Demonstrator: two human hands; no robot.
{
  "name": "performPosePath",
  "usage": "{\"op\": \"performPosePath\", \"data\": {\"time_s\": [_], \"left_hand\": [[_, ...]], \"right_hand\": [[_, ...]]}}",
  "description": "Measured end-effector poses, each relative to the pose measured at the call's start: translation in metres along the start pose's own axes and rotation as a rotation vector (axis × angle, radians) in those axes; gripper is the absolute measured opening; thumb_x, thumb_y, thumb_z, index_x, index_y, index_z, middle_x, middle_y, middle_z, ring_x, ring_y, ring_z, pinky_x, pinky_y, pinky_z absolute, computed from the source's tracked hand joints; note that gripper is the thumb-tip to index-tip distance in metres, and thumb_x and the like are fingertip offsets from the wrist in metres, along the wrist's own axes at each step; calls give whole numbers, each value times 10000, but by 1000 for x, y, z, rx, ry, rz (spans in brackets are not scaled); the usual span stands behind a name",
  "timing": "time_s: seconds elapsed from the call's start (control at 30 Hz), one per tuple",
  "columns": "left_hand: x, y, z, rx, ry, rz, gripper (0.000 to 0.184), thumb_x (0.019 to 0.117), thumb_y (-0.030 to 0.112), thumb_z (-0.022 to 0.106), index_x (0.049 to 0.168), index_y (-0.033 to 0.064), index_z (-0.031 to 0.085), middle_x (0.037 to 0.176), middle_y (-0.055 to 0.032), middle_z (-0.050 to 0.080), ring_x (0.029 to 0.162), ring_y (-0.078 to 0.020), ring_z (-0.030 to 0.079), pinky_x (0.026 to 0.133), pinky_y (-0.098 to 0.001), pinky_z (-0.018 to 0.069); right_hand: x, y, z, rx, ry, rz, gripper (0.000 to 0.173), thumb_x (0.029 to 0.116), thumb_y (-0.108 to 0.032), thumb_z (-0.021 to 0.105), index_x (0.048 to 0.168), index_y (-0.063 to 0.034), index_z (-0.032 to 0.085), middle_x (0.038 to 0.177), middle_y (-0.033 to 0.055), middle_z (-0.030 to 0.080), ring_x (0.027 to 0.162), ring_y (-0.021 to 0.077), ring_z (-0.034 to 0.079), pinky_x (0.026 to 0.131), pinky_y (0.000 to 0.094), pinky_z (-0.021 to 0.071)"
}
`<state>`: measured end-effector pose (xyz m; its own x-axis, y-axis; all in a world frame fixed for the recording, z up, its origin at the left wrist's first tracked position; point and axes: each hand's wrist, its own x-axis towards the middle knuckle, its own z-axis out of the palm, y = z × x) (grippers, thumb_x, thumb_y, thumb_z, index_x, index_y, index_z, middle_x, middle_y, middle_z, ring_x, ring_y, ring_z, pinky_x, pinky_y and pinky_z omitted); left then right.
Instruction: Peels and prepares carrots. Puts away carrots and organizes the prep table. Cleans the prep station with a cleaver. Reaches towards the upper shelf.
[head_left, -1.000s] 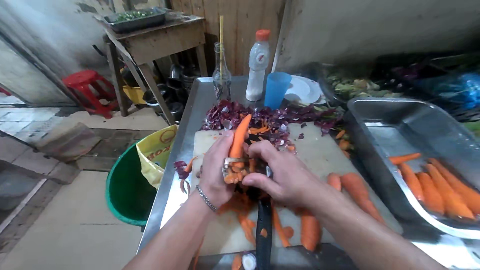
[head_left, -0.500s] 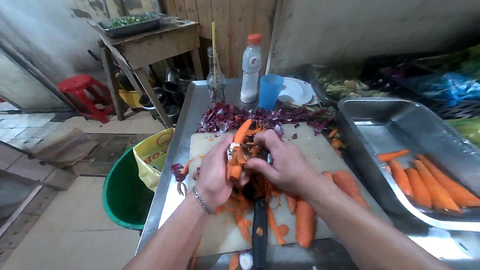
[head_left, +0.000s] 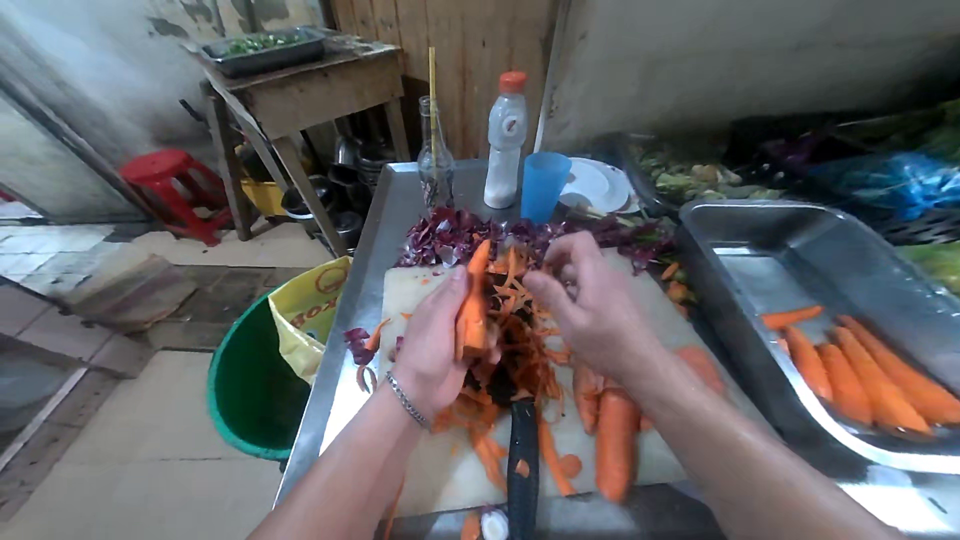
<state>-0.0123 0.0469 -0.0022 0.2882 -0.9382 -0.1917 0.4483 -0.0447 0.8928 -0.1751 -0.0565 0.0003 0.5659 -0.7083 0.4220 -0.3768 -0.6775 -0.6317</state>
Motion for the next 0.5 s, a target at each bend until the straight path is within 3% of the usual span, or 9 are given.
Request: {"op": "performPosePath", "data": {"time_s": [0.07,0.13,0.2,0.33,0.5], "left_hand": [[2,-2,-3,-30,55,12,447,1088,507,371,1154,148,629,810,-23,636,603,-101,596,526,-245,522],[4,-6,-12,-57,10,51,432,1074,526,402,1191,186,642,801,26,638,617,-41,606,543,-195,523],[9,-9,-19,-122,-25,94,441,1106,467,343,1228,138,611,829,14,643,657,-39,634,577,-195,557],[6,-5,-8,-254,118,90,407,1112,451,331,1172,152,600,809,4,631,634,-54,628,550,-204,546],[4,-5,-6,-234,95,114,394,1107,439,362,1201,144,604,856,-11,649,703,-81,652,612,-226,562]], "right_hand": [[-13,-14,11,-12,-76,-100,484,1017,-546,517,1220,-109,566,730,-4,627,588,152,627,491,397,538],[-24,-26,21,-42,-129,-208,514,1000,-609,512,1198,-140,583,740,-34,631,609,133,640,493,380,543],[-29,-33,28,-105,-141,-283,508,990,-621,512,1162,-149,586,734,-48,616,590,114,630,472,345,528],[-26,-31,30,-180,-120,-318,540,996,-627,494,1169,-124,587,719,-21,612,547,149,619,438,357,508],[-19,-21,27,-183,-104,-325,553,1003,-618,495,1197,-106,573,714,4,616,571,194,636,463,401,518]]}}
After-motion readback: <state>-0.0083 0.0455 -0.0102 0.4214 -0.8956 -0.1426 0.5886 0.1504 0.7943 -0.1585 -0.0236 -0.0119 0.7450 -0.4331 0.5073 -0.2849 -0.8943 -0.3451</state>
